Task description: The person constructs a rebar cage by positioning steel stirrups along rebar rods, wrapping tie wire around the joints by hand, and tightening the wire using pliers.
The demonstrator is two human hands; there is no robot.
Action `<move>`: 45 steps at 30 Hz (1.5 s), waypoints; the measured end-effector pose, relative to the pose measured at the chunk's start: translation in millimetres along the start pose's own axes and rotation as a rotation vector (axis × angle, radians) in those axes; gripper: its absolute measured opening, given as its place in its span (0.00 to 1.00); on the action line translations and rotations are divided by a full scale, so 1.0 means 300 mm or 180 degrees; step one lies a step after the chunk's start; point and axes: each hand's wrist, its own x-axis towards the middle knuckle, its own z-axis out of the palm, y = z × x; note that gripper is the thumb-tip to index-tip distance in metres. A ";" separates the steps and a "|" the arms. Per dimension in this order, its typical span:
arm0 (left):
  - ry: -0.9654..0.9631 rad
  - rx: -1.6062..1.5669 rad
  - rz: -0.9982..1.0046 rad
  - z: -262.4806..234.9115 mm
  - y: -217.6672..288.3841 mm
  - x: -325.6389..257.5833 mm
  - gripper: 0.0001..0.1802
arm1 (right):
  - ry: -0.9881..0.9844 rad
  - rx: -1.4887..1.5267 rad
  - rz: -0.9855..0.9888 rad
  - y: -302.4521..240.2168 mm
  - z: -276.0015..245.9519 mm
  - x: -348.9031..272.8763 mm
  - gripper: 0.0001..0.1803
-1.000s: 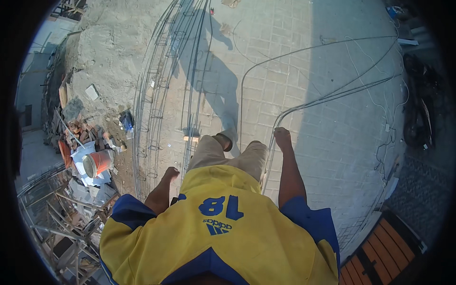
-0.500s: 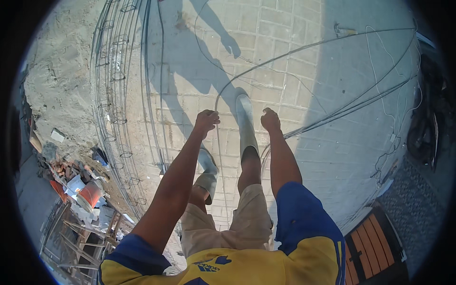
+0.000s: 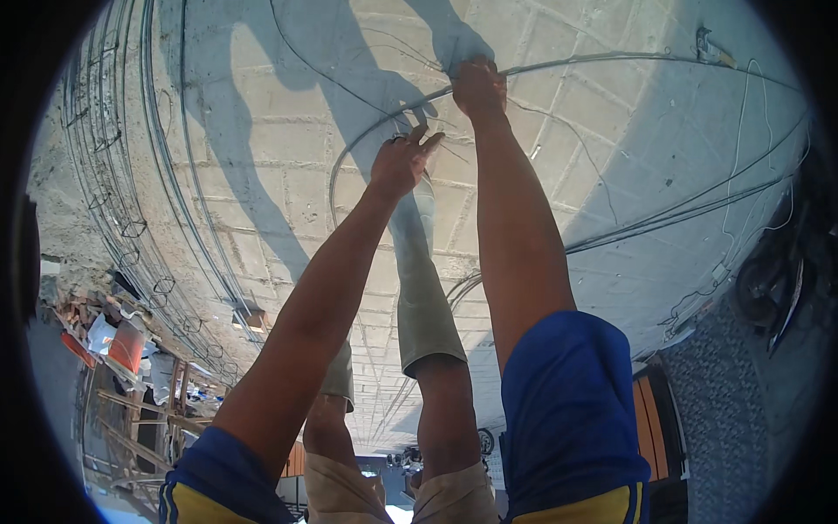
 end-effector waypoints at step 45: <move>0.8878 -0.4030 -0.3614 -0.912 1.722 -3.579 0.14 | -0.2835 0.0357 -0.7386 -1.486 -1.042 -3.683 0.15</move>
